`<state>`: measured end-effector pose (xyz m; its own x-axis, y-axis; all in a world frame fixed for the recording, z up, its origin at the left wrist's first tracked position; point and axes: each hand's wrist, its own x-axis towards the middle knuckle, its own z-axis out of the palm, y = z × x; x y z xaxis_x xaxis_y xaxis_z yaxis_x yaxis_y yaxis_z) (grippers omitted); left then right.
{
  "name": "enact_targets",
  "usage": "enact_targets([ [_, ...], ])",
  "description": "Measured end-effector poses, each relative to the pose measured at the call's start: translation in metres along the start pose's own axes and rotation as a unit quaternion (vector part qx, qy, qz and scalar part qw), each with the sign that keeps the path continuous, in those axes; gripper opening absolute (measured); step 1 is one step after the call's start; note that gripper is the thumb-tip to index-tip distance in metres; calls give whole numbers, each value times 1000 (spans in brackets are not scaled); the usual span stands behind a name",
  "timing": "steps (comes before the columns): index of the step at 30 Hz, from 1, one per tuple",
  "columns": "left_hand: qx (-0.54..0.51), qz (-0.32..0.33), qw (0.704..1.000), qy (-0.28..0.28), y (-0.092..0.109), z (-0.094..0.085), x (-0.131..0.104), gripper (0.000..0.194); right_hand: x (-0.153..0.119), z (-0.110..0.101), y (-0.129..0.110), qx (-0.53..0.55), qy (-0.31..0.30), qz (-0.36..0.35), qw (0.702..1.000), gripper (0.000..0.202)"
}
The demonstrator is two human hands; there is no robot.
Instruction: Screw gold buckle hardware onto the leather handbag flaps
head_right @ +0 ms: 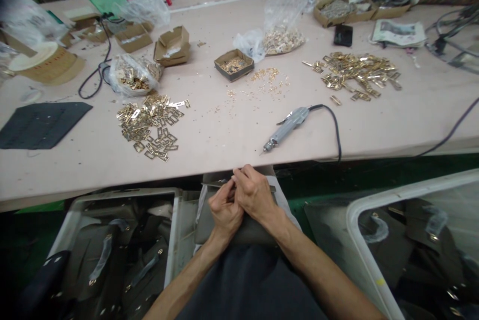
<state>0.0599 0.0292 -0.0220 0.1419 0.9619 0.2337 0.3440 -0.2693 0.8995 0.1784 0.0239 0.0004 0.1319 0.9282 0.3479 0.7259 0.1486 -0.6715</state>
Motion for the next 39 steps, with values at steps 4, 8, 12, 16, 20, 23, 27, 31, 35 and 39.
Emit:
enact_targets([
  [4, -7, -7, 1000, 11, 7, -2, 1, 28, 5, -12, 4, 40, -26, -13, 999, 25],
  [8, -67, 15, 997, -38, 8, -9, -2, 28, 17, -38, 14, 181, -111, -11, 977, 17],
  [12, -148, 35, 983, -101, 3, -16, -8, 29, 26, -58, 24, 227, -223, -36, 947, 13],
  [16, -163, 64, 980, -100, 1, -16, -11, 30, 32, -60, 28, 215, -267, -93, 935, 14],
  [20, -128, 76, 987, -60, 3, -10, -8, 30, 40, -60, 22, 190, -259, -107, 941, 10],
  [23, -124, 83, 988, -39, 5, -6, -7, 30, 44, -64, 18, 185, -268, -109, 939, 10],
  [27, -135, 89, 986, -47, 7, -4, -8, 31, 43, -69, 20, 180, -269, -126, 938, 12],
  [31, -137, 85, 985, -57, 10, -6, -9, 31, 40, -68, 26, 211, -271, -92, 934, 19],
  [35, -125, 81, 986, -70, 10, -5, -11, 29, 40, -69, 29, 247, -290, -42, 924, 22],
  [39, -80, 119, 988, -52, 6, 0, -14, 32, 41, -73, 30, 259, -310, -22, 915, 22],
])
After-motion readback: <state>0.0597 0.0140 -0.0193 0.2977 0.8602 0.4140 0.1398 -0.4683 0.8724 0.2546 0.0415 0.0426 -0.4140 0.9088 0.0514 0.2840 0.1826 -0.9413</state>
